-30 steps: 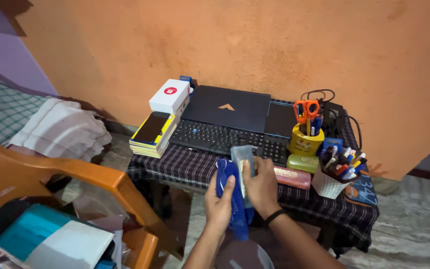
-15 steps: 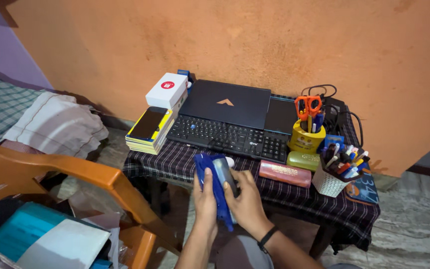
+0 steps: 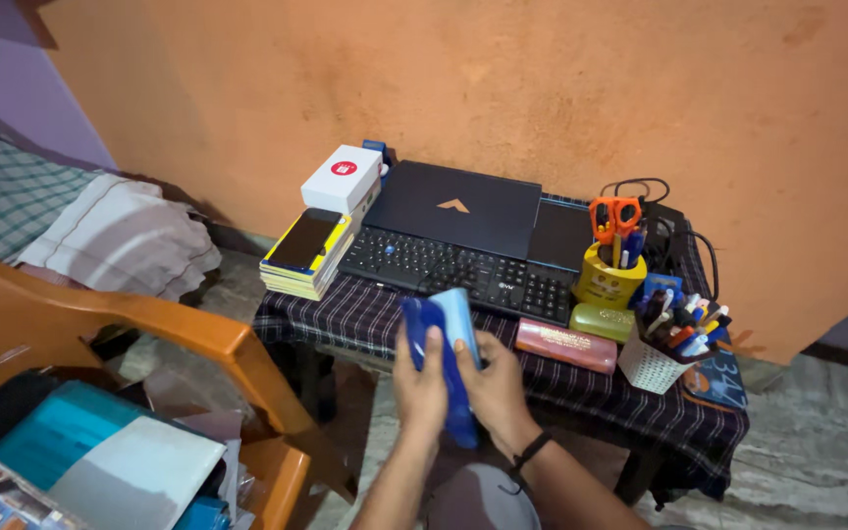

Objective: The person retrieves a glasses case and a blue cloth from a chair, then cleans a pair of eyeglasses using a yellow cloth. They wipe the lenses and frames, place the glasses back in the case, and later wipe a white power adapter with the blue cloth.

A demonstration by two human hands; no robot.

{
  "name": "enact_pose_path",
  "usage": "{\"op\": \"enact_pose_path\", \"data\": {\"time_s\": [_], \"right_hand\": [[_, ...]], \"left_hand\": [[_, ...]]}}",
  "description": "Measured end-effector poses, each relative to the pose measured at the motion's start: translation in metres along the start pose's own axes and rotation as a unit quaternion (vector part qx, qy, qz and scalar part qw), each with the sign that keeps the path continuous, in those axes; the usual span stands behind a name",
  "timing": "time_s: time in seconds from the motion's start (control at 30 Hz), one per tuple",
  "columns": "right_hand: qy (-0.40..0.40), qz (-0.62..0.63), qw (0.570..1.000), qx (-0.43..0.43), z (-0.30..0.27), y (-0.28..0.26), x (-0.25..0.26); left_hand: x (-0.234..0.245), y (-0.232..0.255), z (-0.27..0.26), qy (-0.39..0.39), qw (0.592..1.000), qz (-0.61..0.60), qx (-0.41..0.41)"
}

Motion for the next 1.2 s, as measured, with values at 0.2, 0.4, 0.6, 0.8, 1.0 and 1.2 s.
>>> {"op": "enact_pose_path", "data": {"time_s": [0.2, 0.4, 0.6, 0.8, 1.0, 1.2], "right_hand": [[-0.013, -0.094, 0.99, 0.103, 0.016, -0.005, 0.001], [0.135, -0.121, 0.983, 0.036, 0.052, -0.028, 0.027], [0.043, -0.075, 0.994, 0.06, 0.023, -0.034, 0.005], [-0.003, -0.078, 0.996, 0.052, 0.007, -0.029, -0.007], [-0.022, 0.096, 0.982, -0.16, 0.029, -0.015, -0.005], [0.085, 0.254, 0.937, -0.222, 0.066, -0.025, 0.029]], "left_hand": [[-0.002, 0.022, -0.009, -0.045, 0.982, -0.167, 0.073], [-0.016, 0.04, -0.035, -0.047, 0.995, -0.08, 0.019], [-0.009, 0.037, -0.026, -0.005, 0.996, -0.075, -0.04], [-0.001, 0.027, -0.009, -0.04, 0.992, -0.118, 0.008], [-0.002, 0.045, -0.024, 0.045, 0.984, 0.046, -0.165], [-0.02, 0.054, -0.048, 0.029, 0.986, 0.065, -0.151]]}}
Point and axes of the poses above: each hand's wrist, its own z-axis towards the middle knuckle, its own x-axis out of the back of the hand, y = z × x, the point moved 5 cm from there along z, towards the middle knuckle, and after that the axes turned 15 degrees about z, right-handed, at the moved point
